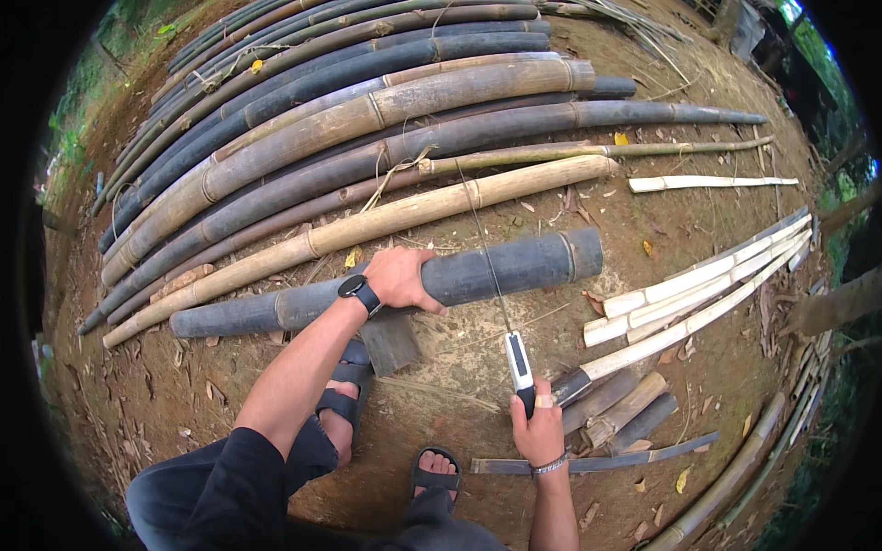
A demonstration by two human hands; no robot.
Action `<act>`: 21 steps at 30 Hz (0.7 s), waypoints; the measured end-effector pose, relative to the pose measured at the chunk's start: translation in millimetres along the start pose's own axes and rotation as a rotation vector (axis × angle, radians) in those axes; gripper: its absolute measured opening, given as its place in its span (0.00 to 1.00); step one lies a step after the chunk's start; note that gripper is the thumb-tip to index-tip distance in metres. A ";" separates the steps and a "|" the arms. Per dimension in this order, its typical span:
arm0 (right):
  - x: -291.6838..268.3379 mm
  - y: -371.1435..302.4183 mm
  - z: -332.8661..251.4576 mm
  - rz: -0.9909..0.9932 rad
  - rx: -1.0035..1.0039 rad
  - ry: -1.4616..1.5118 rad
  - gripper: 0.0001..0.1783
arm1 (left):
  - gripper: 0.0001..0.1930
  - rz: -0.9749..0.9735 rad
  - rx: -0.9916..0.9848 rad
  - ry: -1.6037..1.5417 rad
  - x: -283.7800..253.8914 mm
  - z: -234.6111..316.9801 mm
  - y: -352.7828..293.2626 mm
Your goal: The person saws through a bamboo stalk with a hand saw while sitting on the ground.
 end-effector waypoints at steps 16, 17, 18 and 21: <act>11.1 -14.4 -9.7 -0.027 0.114 0.022 0.18 | 0.31 0.374 -0.281 -0.046 4.6 47.6 -13.0; 12.8 -15.8 -7.6 -0.029 0.107 0.038 0.17 | 0.28 0.400 -0.303 -0.083 4.1 48.2 -17.5; 12.8 -21.2 4.5 -0.052 0.158 0.084 0.17 | 0.27 0.448 -0.286 -0.100 3.2 53.5 -22.0; 18.6 -45.4 35.9 -0.100 0.212 0.190 0.18 | 0.27 0.535 -0.238 -0.136 6.4 60.9 -44.9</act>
Point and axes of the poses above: each hand's wrist, its own y-axis towards the middle knuckle, its own x-axis out of the palm, z = x × y, the point moved 8 cm from there along y, towards the middle knuckle, and after that the axes turned 14 degrees about y, right-handed, at the moved point
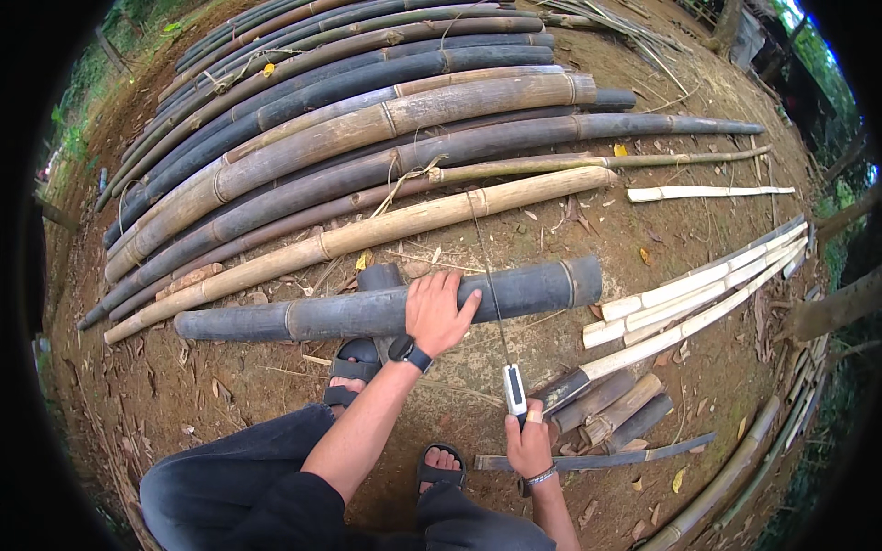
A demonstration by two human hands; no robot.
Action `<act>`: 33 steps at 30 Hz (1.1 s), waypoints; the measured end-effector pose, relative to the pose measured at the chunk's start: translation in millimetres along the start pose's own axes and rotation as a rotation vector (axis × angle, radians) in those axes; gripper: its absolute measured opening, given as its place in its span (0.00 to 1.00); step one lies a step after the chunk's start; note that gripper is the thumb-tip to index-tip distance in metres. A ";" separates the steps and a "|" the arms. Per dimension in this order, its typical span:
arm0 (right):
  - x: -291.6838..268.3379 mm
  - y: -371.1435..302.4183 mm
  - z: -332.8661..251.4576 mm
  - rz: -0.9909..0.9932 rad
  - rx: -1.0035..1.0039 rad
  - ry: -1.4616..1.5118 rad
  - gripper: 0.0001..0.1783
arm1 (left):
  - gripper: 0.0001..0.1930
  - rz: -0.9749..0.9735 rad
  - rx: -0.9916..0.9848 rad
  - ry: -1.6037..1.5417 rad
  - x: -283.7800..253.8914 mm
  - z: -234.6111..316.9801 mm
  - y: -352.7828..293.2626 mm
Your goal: The person saws through a bamboo stalk with a hand saw while sitting on the ground.
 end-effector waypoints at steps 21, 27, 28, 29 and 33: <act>-1.0 -24.2 15.0 0.069 -0.100 0.289 0.23 | 0.29 0.124 0.021 0.031 -7.5 10.8 -22.3; 5.2 -7.8 5.1 0.003 -0.147 0.058 0.19 | 0.28 0.161 0.009 0.060 -6.2 7.7 -15.7; 5.7 -4.9 6.0 0.000 -0.129 0.052 0.19 | 0.28 0.151 0.004 0.061 -5.3 7.2 -14.2; 6.2 -2.9 7.6 -0.002 -0.111 0.048 0.19 | 0.27 0.141 -0.001 0.062 -4.4 6.7 -12.9; 7.0 1.8 14.3 -0.013 -0.072 0.051 0.19 | 0.26 0.124 -0.021 0.078 -3.2 6.3 -10.8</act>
Point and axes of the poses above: each hand's wrist, its own y-axis towards the middle knuckle, its own x-axis out of the palm, z = x × y, the point moved 8 cm from there along y, towards the middle knuckle, and after that the axes turned 14 degrees about y, right-handed, at the moved point
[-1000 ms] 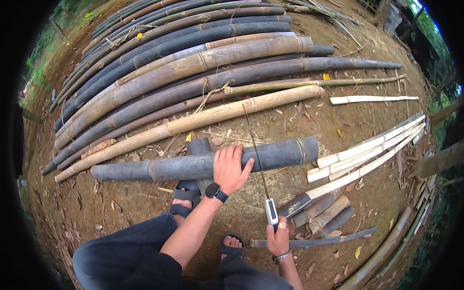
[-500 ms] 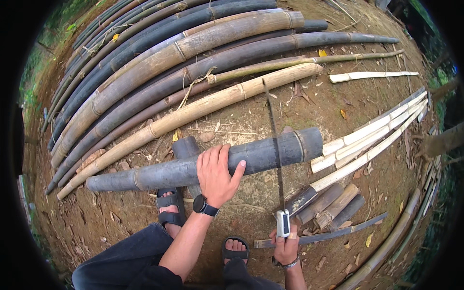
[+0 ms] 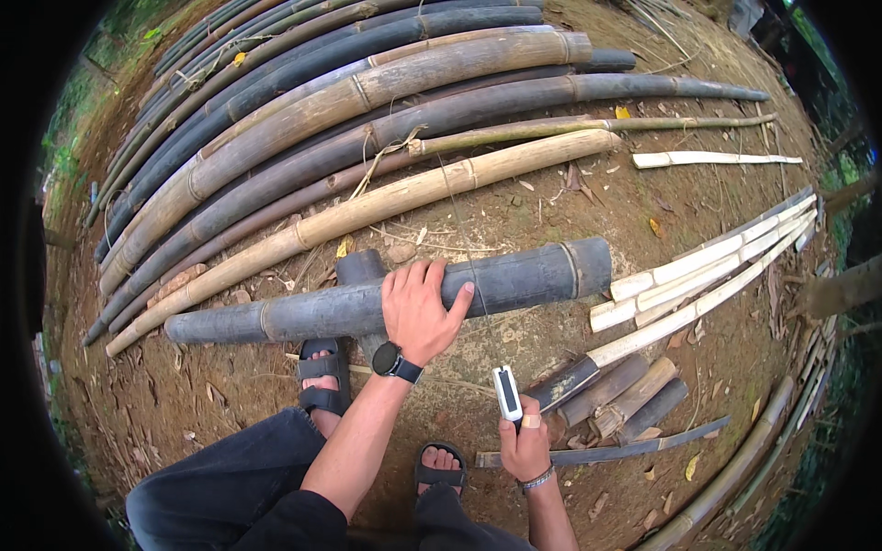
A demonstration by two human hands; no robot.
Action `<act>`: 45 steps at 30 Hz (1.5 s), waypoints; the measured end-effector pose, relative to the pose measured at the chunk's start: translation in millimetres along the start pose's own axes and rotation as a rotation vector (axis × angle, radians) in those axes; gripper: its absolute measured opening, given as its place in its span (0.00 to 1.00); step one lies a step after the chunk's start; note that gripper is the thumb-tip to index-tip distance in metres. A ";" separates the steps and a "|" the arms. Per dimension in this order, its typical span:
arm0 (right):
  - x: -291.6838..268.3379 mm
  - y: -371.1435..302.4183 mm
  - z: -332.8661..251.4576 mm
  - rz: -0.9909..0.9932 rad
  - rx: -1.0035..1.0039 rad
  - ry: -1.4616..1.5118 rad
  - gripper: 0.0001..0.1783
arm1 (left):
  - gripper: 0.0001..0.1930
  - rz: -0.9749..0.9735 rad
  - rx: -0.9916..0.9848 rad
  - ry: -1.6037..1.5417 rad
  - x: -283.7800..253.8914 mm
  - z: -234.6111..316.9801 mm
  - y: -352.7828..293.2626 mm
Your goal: The person saws through a bamboo stalk with a hand saw while sitting on the ground.
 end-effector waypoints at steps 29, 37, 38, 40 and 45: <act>6.4 16.9 -48.5 0.057 -0.011 -0.121 0.20 | 0.22 0.024 -0.060 0.056 0.9 1.9 10.4; -4.0 26.8 -45.5 -0.005 -0.002 -0.169 0.22 | 0.22 0.039 -0.044 0.080 0.2 2.1 8.8; -5.1 24.1 -44.3 -0.006 0.017 -0.160 0.22 | 0.22 0.027 -0.045 0.078 0.5 2.8 8.5; -8.1 20.7 -45.0 -0.011 0.048 -0.143 0.22 | 0.21 0.025 -0.048 0.082 0.4 4.0 9.9; -2.4 21.3 -43.0 0.017 0.003 -0.115 0.22 | 0.21 -0.004 -0.067 0.077 1.0 2.1 13.4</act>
Point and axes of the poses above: each hand's wrist, its own y-axis towards the middle knuckle, its own x-axis out of the palm, z = x × y, the point moved 8 cm from there along y, towards the middle knuckle, and after that the axes turned 14 degrees about y, right-handed, at the moved point
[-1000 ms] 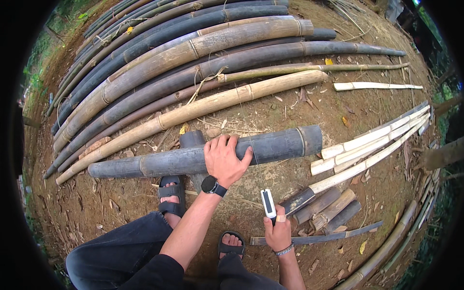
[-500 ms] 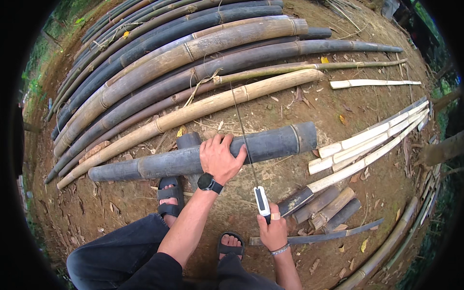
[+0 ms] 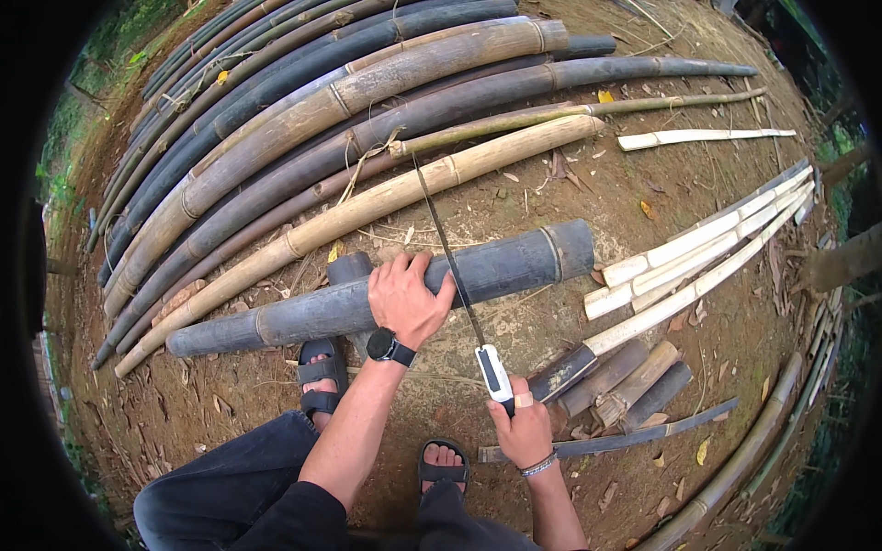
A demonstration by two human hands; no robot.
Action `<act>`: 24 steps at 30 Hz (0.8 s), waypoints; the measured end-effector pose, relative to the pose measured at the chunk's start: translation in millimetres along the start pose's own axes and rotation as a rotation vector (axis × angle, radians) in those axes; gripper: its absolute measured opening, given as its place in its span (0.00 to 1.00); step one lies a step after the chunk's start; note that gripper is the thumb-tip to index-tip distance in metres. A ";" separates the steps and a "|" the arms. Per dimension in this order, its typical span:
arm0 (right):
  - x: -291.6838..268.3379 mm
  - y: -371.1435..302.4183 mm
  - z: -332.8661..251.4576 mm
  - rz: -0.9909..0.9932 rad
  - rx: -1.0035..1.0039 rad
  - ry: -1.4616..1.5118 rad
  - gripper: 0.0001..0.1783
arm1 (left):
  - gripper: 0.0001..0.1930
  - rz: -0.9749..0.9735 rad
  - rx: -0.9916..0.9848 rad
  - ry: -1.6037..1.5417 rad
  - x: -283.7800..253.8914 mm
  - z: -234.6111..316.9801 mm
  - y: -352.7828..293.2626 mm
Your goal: The person saws through a bamboo stalk with a hand saw while sitting on the ground.
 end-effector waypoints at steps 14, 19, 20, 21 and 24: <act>8.2 0.5 -11.4 -0.040 0.005 0.046 0.19 | 0.23 0.065 0.010 -0.030 -3.4 -13.0 -12.9; 11.8 -5.6 -4.8 -0.049 0.047 0.056 0.19 | 0.22 0.042 0.005 -0.042 -7.0 -13.5 -13.9; 12.8 -7.4 -1.3 -0.037 0.044 0.053 0.19 | 0.22 0.057 0.005 -0.043 -7.6 -14.5 -15.4; 13.0 -7.0 -4.3 -0.027 0.022 0.036 0.18 | 0.22 0.070 0.010 -0.048 -7.7 -13.6 -16.7; 16.8 0.3 -13.8 0.010 -0.034 -0.021 0.17 | 0.21 0.060 0.001 -0.059 -5.7 -16.1 -14.3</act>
Point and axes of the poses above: each hand's wrist, its own y-axis towards the middle knuckle, its own x-axis out of the palm, z = x × y, the point moved 8 cm from there along y, towards the middle knuckle, and after that the axes turned 14 degrees about y, right-handed, at the moved point
